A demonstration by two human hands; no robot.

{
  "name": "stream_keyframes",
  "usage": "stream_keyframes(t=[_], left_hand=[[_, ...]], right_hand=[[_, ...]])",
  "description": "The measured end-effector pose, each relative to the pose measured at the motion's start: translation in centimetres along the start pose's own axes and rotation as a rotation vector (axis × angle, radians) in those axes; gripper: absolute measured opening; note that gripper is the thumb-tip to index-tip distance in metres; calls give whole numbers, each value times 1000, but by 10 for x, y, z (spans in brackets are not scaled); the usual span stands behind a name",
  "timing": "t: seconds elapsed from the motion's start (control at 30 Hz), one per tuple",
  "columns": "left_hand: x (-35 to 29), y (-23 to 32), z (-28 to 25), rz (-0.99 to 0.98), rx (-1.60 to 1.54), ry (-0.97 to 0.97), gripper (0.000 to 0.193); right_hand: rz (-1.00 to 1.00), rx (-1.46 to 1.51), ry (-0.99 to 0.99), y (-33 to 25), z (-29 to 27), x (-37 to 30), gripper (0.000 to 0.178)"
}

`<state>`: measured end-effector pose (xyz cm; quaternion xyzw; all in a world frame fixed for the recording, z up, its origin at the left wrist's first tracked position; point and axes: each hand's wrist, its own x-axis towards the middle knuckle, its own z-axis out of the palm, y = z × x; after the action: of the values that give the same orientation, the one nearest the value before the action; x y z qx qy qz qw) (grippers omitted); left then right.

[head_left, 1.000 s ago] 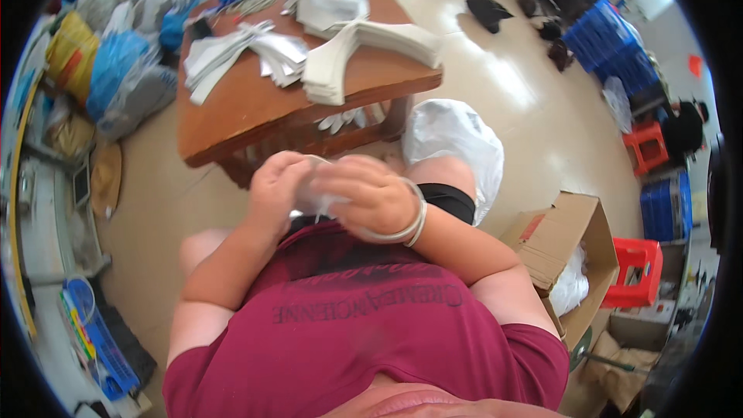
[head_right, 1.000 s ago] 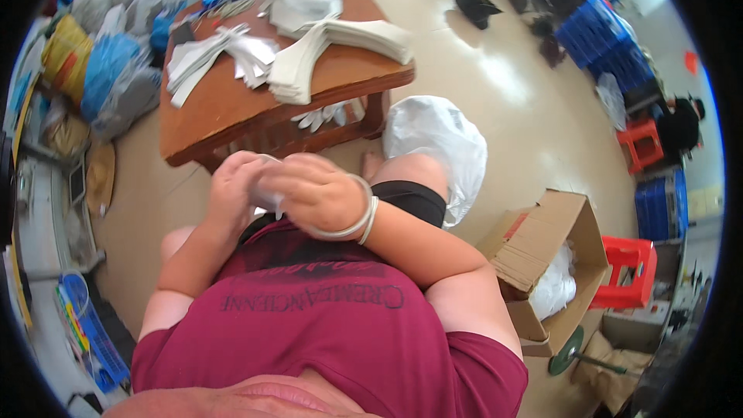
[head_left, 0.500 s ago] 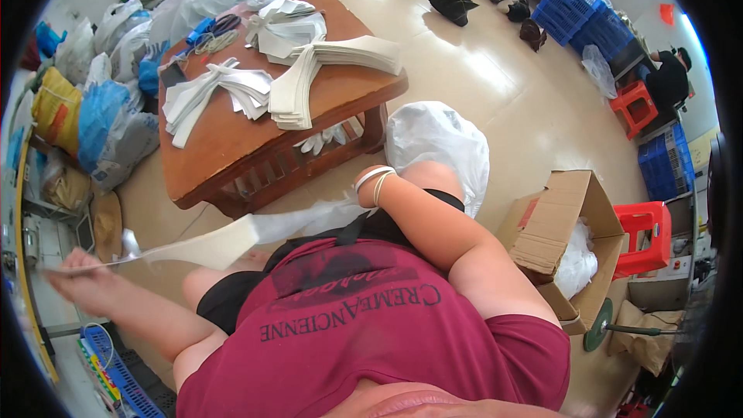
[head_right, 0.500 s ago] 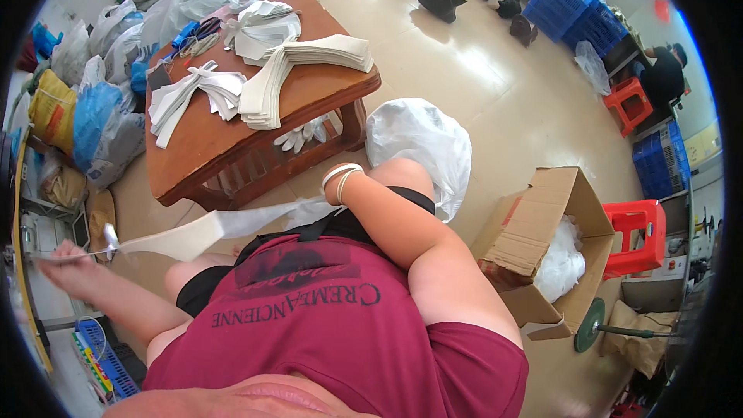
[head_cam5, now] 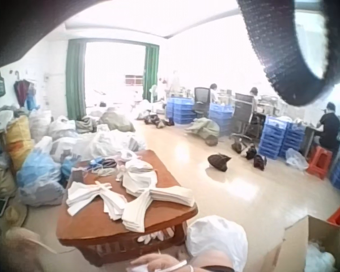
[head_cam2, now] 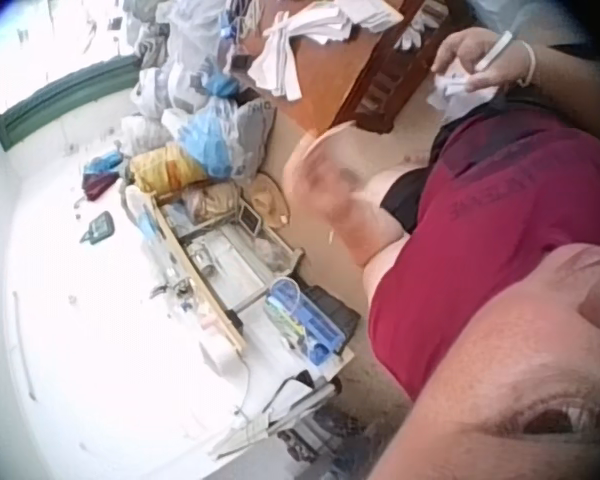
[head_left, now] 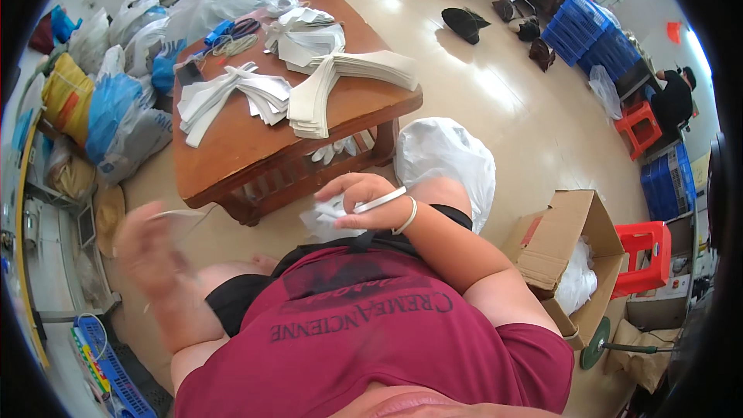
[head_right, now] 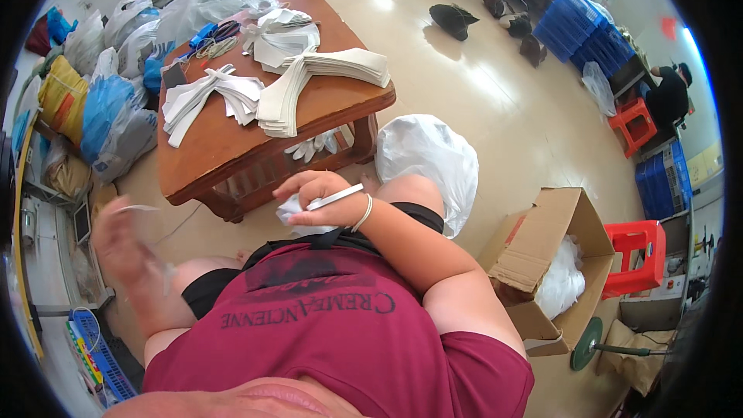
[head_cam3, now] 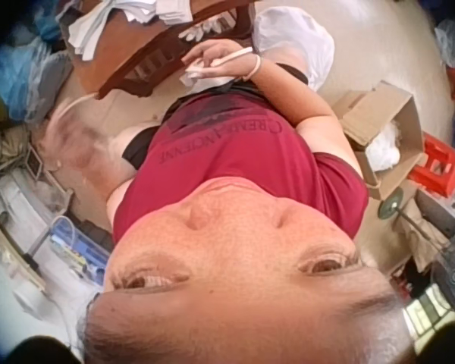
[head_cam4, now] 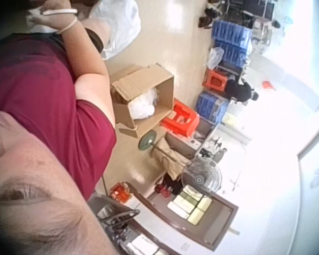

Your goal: The person is manually separating and stacking individual shoe component pieces from larger sheets of white material.

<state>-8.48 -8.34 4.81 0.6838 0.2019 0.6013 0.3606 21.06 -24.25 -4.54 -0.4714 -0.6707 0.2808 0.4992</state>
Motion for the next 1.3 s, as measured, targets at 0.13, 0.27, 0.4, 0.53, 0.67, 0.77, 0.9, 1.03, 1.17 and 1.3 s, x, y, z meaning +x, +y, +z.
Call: stream_keyframes(t=[0.13, 0.27, 0.4, 0.53, 0.67, 0.77, 0.9, 1.03, 1.17, 1.3], left_hand=[[-10, 17, 88, -63, 173, -676, 16], [-34, 10, 111, -178, 71, -749, 28], [-37, -3, 110, -738, -324, -905, 36], [-23, -22, 103, -926, -262, -1490, 37], [-27, -41, 103, -662, -259, -1577, 33], [-13, -49, 101, -800, -261, -1624, 37], [-11, -62, 91, -918, -561, -1541, 44], [-9, -75, 77, -1094, -409, -1488, 41], [-1, -85, 61, -1150, -486, -1381, 43], [6, -91, 58, -1150, -657, -1223, 50]], right_hand=[[14, 489, 132, -56, 11, 18, 34], [453, 567, 211, -78, 5, 15, 33], [541, 556, 314, -74, -4, -1, 29], [658, 524, 479, -83, -29, -6, 24], [476, 641, 665, -73, -47, -18, 25], [419, 658, 740, -78, -59, -15, 25], [354, 599, 844, -59, -71, -29, 24], [505, 256, 846, -43, -77, -41, 24], [676, 7, 666, -35, -81, -49, 26], [685, -47, 574, -28, -86, -50, 26]])
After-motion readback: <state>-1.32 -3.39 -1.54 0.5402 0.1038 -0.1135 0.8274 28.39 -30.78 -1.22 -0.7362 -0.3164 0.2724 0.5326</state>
